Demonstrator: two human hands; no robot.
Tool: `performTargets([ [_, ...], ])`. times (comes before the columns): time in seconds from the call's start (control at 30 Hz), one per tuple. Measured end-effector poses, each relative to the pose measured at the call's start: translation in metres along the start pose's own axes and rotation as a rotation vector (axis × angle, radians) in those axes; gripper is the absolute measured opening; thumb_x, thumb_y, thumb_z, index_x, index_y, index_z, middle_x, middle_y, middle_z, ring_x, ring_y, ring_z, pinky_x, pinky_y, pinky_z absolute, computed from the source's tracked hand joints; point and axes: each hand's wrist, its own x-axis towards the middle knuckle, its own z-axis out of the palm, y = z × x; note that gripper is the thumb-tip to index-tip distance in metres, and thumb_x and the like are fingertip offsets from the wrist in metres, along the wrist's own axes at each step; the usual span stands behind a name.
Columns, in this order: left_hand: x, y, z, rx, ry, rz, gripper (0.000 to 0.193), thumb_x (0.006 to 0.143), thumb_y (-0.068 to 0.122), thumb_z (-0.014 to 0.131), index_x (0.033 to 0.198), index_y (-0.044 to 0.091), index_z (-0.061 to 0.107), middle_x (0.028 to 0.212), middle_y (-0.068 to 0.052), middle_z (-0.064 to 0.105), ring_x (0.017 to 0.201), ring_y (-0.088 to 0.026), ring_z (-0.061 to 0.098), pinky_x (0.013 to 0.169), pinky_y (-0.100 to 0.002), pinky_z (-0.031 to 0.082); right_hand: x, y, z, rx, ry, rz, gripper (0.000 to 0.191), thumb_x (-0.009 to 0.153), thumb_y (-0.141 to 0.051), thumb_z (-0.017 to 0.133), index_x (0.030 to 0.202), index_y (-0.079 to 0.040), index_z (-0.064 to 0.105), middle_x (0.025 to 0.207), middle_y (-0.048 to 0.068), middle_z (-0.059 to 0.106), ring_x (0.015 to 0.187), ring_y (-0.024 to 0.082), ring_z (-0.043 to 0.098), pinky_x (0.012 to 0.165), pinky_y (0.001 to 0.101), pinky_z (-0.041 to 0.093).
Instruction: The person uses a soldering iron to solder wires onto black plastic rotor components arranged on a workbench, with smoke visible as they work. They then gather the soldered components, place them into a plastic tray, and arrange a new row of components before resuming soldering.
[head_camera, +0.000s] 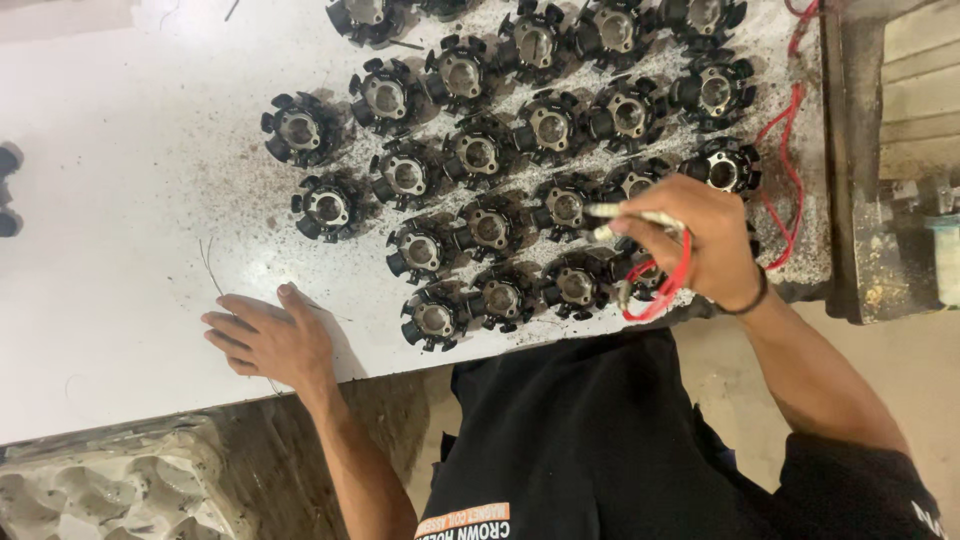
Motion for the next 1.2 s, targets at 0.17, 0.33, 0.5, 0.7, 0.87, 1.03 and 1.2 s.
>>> performTargets([
  [0.17,0.001,0.001,-0.003,0.017,-0.002,0.027,0.089,0.108,0.063,0.038,0.165,-0.002,0.019,0.169,-0.035,0.008,0.156,-0.051,0.005,0.12,-0.069,0.011,0.02,0.025,0.021,0.043,0.011,-0.048,0.015,0.089,-0.004,0.081,0.101,-0.001,0.071,0.095,0.011,0.073,0.082,0.024,0.071,0.072,0.0335,0.054],
  [0.33,0.004,0.01,-0.007,-0.009,0.009,-0.001,0.089,0.104,0.059,0.042,0.164,-0.003,0.02,0.169,-0.035,0.009,0.157,-0.052,0.005,0.12,-0.069,0.011,0.034,0.019,0.015,-0.023,-0.041,-0.202,0.013,0.087,-0.003,0.079,0.097,-0.001,0.07,0.093,0.01,0.073,0.083,0.026,0.07,0.073,0.0353,0.056],
  [0.5,0.005,0.009,-0.005,0.003,0.011,0.015,0.089,0.106,0.059,0.044,0.164,-0.003,0.021,0.169,-0.034,0.01,0.155,-0.052,0.006,0.12,-0.069,0.011,0.056,0.008,-0.012,0.031,-0.123,-0.106,0.013,0.088,-0.005,0.079,0.099,-0.002,0.071,0.092,0.009,0.074,0.078,0.02,0.073,0.067,0.03,0.053],
  [0.7,0.001,0.003,-0.003,-0.023,0.034,0.036,0.087,0.108,0.058,0.045,0.164,-0.004,0.023,0.169,-0.034,0.013,0.156,-0.053,0.009,0.121,-0.068,0.013,0.094,0.041,-0.001,-0.083,-0.011,-0.128,0.016,0.094,-0.009,0.084,0.102,-0.001,0.072,0.094,0.012,0.073,0.079,0.023,0.071,0.069,0.0319,0.052],
  [0.87,0.002,0.007,-0.006,-0.01,0.058,0.046,0.086,0.107,0.058,0.045,0.163,-0.004,0.025,0.168,-0.035,0.015,0.155,-0.053,0.011,0.121,-0.068,0.015,0.106,0.053,0.015,-0.123,-0.008,-0.241,0.015,0.098,-0.009,0.082,0.103,-0.001,0.071,0.096,0.014,0.073,0.087,0.027,0.071,0.077,0.035,0.054],
  [1.03,0.004,0.007,-0.002,0.017,0.054,0.032,0.087,0.106,0.058,0.044,0.163,-0.005,0.025,0.167,-0.036,0.014,0.154,-0.054,0.011,0.118,-0.07,0.015,0.13,0.059,-0.006,-0.103,-0.059,-0.148,0.017,0.097,-0.013,0.083,0.104,-0.002,0.073,0.094,0.012,0.075,0.08,0.019,0.071,0.069,0.0311,0.052],
  [1.2,0.005,0.003,0.0,0.019,0.047,0.045,0.087,0.107,0.059,0.041,0.163,-0.006,0.024,0.166,-0.038,0.012,0.153,-0.056,0.009,0.118,-0.07,0.014,0.172,0.083,0.005,-0.067,0.037,-0.142,0.018,0.099,-0.015,0.083,0.107,-0.002,0.075,0.092,0.012,0.076,0.078,0.015,0.072,0.065,0.0285,0.052],
])
